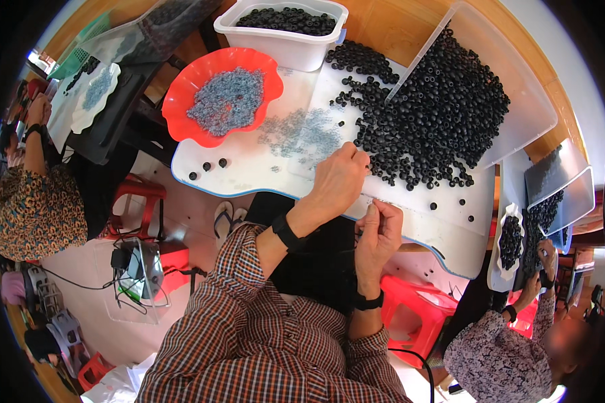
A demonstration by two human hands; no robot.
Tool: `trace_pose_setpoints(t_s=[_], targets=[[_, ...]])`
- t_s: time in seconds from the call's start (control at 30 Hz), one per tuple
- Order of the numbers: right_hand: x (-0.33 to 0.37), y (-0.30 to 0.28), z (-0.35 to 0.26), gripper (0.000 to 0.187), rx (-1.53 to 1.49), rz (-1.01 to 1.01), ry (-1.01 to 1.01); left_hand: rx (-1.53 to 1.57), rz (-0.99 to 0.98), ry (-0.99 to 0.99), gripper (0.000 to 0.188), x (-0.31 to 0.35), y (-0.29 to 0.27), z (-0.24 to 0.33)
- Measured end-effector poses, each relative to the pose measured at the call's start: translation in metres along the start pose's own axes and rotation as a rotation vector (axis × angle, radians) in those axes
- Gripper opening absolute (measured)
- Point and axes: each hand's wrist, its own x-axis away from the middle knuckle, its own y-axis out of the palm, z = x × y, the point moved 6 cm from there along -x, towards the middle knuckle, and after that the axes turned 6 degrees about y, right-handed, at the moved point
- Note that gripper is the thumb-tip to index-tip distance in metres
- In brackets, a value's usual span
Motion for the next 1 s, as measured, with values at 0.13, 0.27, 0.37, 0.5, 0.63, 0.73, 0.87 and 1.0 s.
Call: trace_pose_setpoints(t_s=[0.13,0.27,0.37,0.5,0.63,0.73,0.87,1.0], targets=[[0.000,0.002,-0.001,0.008,0.006,-0.007,-0.015,0.029,0.059,0.082,0.008,0.004,-0.005,0.001],[0.002,0.003,-0.003,0.008,-0.011,-0.012,-0.024,0.279,0.098,-0.002,0.012,0.012,-0.014,-0.005],[0.003,0.004,-0.005,0.009,-0.016,-0.014,-0.018,1.022,-0.094,-0.424,0.019,0.028,-0.006,-0.016],[0.006,0.012,-0.020,0.009,-0.035,-0.033,0.001,1.367,-0.116,-0.559,0.023,0.048,-0.011,-0.016],[0.008,0.020,-0.028,0.010,-0.080,-0.075,0.034,1.597,-0.081,-0.630,0.021,0.061,-0.012,-0.014],[0.009,0.026,-0.031,0.011,-0.071,-0.105,0.007,1.612,-0.063,-0.628,0.022,0.066,-0.012,-0.014],[0.011,0.030,-0.031,0.011,-0.110,-0.124,-0.002,1.591,-0.049,-0.627,0.022,0.069,-0.017,-0.012],[0.013,0.033,-0.032,0.010,-0.089,-0.148,-0.017,1.589,-0.038,-0.613,0.022,0.072,-0.020,-0.012]])
